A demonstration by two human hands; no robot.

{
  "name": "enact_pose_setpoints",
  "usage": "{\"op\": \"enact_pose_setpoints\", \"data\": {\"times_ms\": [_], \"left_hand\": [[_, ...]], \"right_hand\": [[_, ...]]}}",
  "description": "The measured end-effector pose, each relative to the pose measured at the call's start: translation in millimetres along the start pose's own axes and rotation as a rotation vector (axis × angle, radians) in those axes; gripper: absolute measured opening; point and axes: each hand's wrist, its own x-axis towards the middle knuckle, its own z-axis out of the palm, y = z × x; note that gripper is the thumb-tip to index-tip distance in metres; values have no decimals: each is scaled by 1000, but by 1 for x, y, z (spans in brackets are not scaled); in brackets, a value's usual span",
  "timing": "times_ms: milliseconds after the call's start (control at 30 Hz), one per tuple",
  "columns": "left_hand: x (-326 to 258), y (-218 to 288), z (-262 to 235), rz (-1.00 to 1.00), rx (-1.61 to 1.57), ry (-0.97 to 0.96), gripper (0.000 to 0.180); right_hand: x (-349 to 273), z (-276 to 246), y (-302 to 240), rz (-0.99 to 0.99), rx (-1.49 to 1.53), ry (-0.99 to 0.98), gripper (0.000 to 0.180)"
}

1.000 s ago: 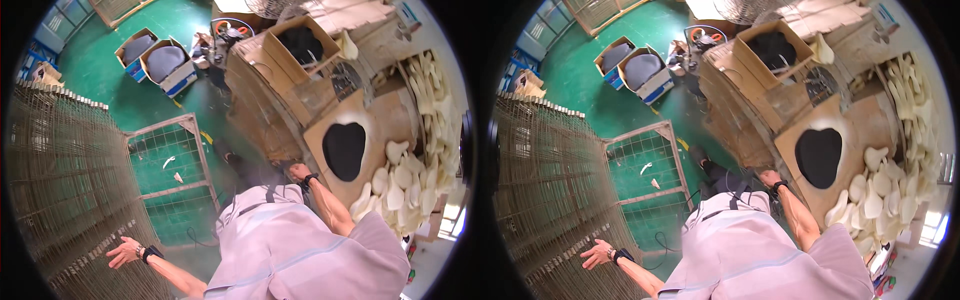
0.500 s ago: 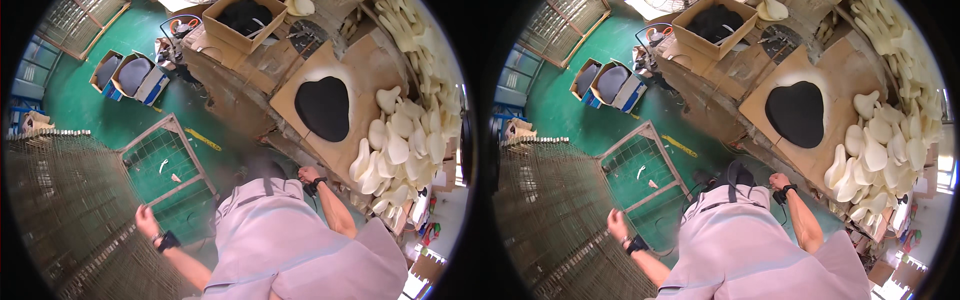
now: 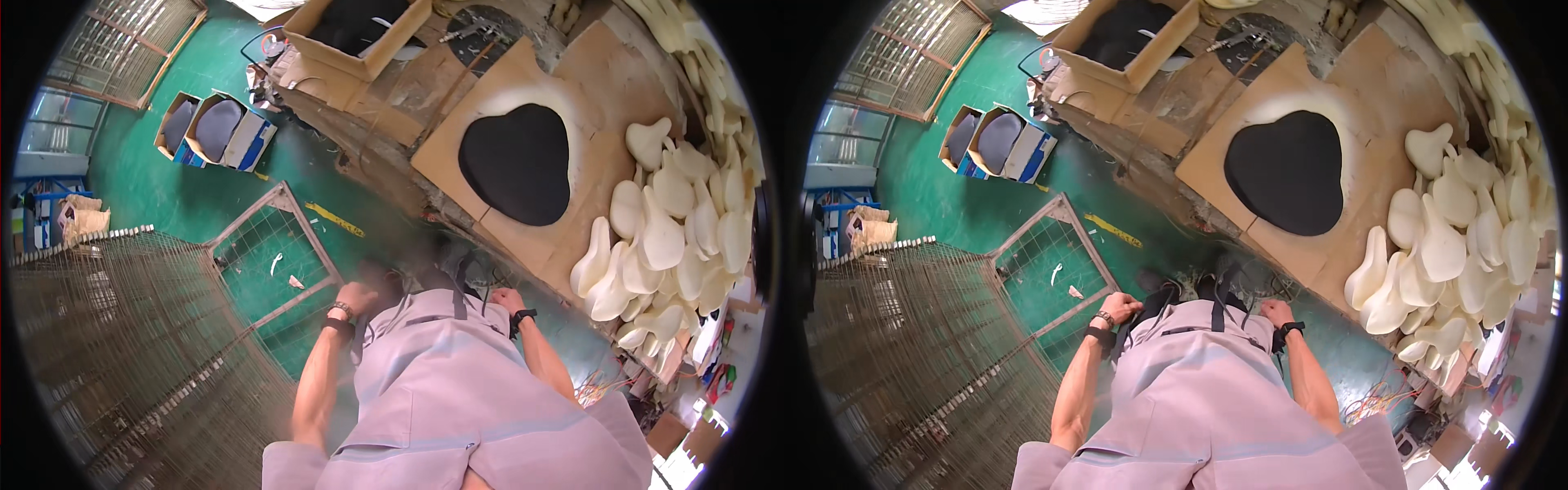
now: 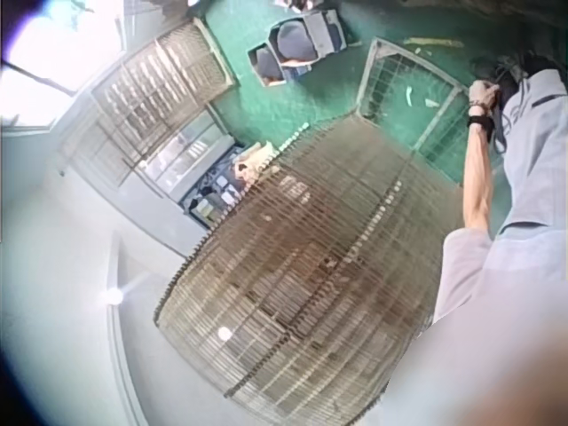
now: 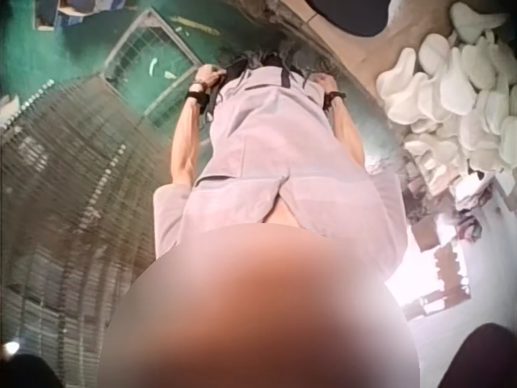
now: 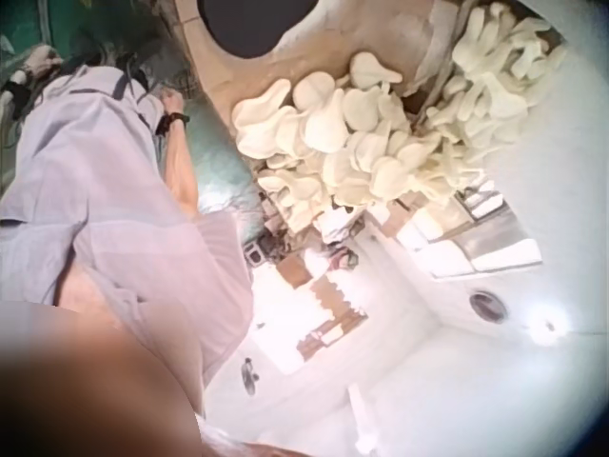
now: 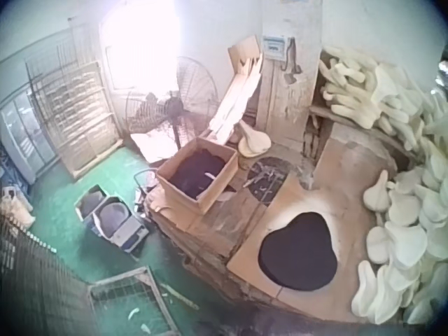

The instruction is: The person repeatedly picks up black shoe insoles from a wooden workbench and sprays them with a handheld spray gun. After spraying, the person places the insoles into a metal wire rack on the floor. The process is repeated for multiple insoles throughout the video.

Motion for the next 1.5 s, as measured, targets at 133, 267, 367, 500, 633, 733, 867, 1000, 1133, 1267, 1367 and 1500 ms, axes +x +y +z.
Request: {"op": "enact_pose_setpoints", "data": {"times_ms": [133, 267, 367, 500, 633, 733, 867, 1000, 1133, 1267, 1367, 1500], "left_hand": [[2, -7, -12, -319, -47, 285, 38], [-2, -50, 3, -486, 211, 368, 36], [-10, -36, 2, -510, -17, 88, 37], [-7, 27, -25, 213, 28, 846, 38], [-2, 136, -94, 106, 135, 66, 50], [18, 168, -101, 300, 328, -190, 48], [60, 182, -114, 475, 325, -424, 36], [99, 161, -134, 516, 347, -207, 41], [119, 155, -157, 397, 296, -299, 41], [109, 149, -181, 373, 250, -376, 42], [130, 145, -205, 457, 213, -159, 41], [170, 148, -253, 576, 96, 172, 29]], "right_hand": [[3, -1, 38, 29, 29, -48, 39], [3, 1, 49, 46, 227, -45, 32], [8, -7, 41, 187, 358, -70, 29], [19, -14, 37, 259, 393, -104, 30], [20, -17, 28, 272, 476, 66, 27], [15, -18, -2, 303, 501, 146, 26], [6, 14, -8, 301, 485, 197, 28], [-12, 50, -36, 201, 164, 330, 26], [-21, 89, -41, 305, 288, 293, 30], [-28, 116, -58, 324, 290, 277, 33], [-38, 120, -79, 341, 328, 310, 34], [-59, 106, -121, 469, 534, 332, 31]]}}
